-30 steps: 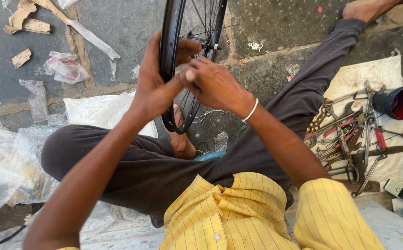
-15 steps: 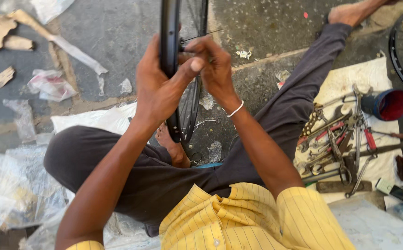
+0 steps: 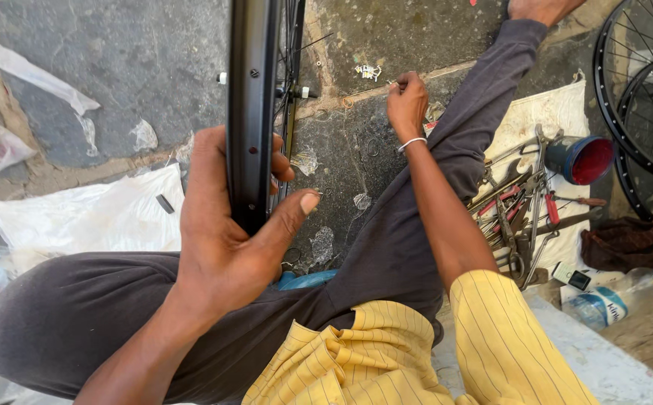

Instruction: The person sits on the ground and works on a bicycle wheel, repeatedly picking up small metal parts and inserting them into the rim. The person rotates the wheel to access different sections and continues the process of fitting components into the rim structure.

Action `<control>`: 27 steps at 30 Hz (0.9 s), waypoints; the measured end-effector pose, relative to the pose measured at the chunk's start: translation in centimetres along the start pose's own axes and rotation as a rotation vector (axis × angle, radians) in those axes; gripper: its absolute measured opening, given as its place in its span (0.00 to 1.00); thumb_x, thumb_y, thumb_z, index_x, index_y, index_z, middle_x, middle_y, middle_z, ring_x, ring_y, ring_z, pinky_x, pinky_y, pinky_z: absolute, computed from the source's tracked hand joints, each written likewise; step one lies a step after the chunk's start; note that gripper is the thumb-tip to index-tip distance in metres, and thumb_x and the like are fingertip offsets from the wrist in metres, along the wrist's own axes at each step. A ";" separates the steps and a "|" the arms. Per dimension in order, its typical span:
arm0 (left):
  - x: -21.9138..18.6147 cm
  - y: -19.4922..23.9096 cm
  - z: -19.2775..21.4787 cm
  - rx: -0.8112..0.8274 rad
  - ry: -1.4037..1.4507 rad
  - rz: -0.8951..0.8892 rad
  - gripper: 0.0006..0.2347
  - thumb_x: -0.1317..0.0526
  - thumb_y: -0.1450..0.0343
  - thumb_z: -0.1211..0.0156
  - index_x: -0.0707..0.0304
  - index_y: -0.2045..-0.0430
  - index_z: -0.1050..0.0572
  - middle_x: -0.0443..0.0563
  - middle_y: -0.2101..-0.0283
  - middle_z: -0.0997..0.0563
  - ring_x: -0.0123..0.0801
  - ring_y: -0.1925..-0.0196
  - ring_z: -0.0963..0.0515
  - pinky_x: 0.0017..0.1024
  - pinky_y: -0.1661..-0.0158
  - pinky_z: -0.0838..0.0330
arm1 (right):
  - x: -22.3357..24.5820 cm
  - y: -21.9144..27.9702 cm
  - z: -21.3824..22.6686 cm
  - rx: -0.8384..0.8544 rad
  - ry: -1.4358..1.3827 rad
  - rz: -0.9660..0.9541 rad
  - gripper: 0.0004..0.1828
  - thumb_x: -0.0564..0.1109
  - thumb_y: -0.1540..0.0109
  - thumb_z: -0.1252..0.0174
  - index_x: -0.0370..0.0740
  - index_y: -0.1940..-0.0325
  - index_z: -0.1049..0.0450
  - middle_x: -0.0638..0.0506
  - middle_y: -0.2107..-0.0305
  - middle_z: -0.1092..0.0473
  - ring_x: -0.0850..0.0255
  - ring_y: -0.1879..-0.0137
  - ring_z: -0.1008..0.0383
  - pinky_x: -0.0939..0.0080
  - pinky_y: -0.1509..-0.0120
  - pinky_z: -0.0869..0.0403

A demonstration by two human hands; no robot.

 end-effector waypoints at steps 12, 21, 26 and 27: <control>0.1 -0.5 -0.9 -0.014 -0.099 0.031 0.18 0.64 0.31 0.27 0.69 0.54 0.32 0.49 0.66 0.33 0.30 0.69 0.34 0.29 0.68 0.37 | 1.8 -2.9 -3.9 0.143 0.313 0.357 0.11 0.38 0.41 0.39 0.30 0.58 0.30 0.35 0.64 0.28 0.42 0.56 0.26 0.43 0.49 0.27; -0.1 0.0 -1.9 -0.030 -0.005 -0.154 0.20 0.64 0.27 0.31 0.72 0.46 0.35 0.57 0.60 0.34 0.43 0.61 0.31 0.37 0.58 0.33 | 33.8 10.1 22.0 0.603 -0.813 0.495 0.06 0.41 0.30 0.46 0.35 0.53 0.28 0.53 0.64 0.27 0.65 0.58 0.23 0.65 0.48 0.19; -0.7 0.8 -2.0 -0.086 -0.015 -0.311 0.23 0.66 0.27 0.31 0.74 0.42 0.38 0.62 0.52 0.32 0.50 0.51 0.27 0.40 0.49 0.31 | 44.0 18.4 25.9 0.516 -0.148 0.896 0.06 0.30 0.33 0.41 0.30 0.51 0.28 0.48 0.59 0.29 0.63 0.55 0.27 0.66 0.49 0.27; -0.6 0.9 -2.0 -0.087 0.004 -0.317 0.23 0.66 0.28 0.32 0.74 0.42 0.38 0.62 0.51 0.31 0.51 0.50 0.27 0.40 0.49 0.30 | 44.7 19.0 25.6 0.513 -0.073 0.969 0.09 0.29 0.33 0.40 0.30 0.50 0.28 0.48 0.59 0.29 0.64 0.54 0.27 0.65 0.47 0.27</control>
Point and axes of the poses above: each hand's wrist, its own y-axis away from the middle knuckle, its own z-axis out of the back of the hand, x = y × z, the point moved 9 cm from there along -y, towards the middle knuckle
